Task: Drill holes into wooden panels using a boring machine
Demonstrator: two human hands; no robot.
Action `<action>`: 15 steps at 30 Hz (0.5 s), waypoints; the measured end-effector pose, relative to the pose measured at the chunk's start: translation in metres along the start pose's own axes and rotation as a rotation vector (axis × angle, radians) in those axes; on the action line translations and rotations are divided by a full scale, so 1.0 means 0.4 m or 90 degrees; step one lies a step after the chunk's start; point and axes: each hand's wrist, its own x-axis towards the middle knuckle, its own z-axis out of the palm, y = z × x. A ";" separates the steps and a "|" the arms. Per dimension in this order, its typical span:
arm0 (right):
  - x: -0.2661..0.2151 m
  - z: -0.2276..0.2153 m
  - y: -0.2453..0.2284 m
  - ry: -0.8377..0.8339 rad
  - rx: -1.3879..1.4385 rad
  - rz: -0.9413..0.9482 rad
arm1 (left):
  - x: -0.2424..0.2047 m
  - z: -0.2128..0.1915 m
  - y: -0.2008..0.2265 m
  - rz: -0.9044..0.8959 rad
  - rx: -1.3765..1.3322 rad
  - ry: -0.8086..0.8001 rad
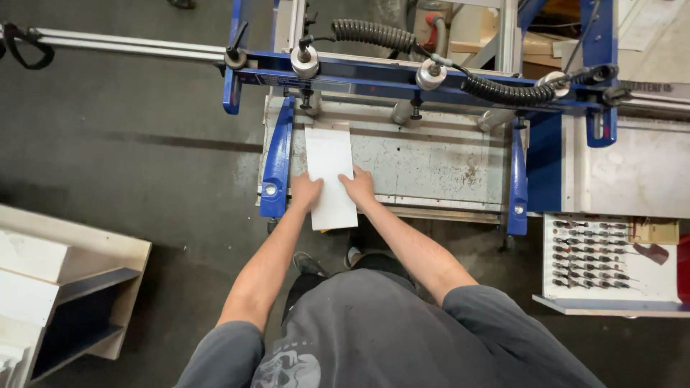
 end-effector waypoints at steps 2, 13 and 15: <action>-0.082 -0.012 -0.001 0.017 0.012 0.008 | -0.144 -0.058 0.046 0.005 -0.021 -0.004; -0.590 -0.145 -0.209 0.110 0.292 -0.082 | -0.613 -0.404 0.162 0.173 -0.244 0.013; -0.610 -0.126 -0.203 0.161 0.553 -0.015 | -0.600 -0.398 0.123 0.402 -0.217 0.097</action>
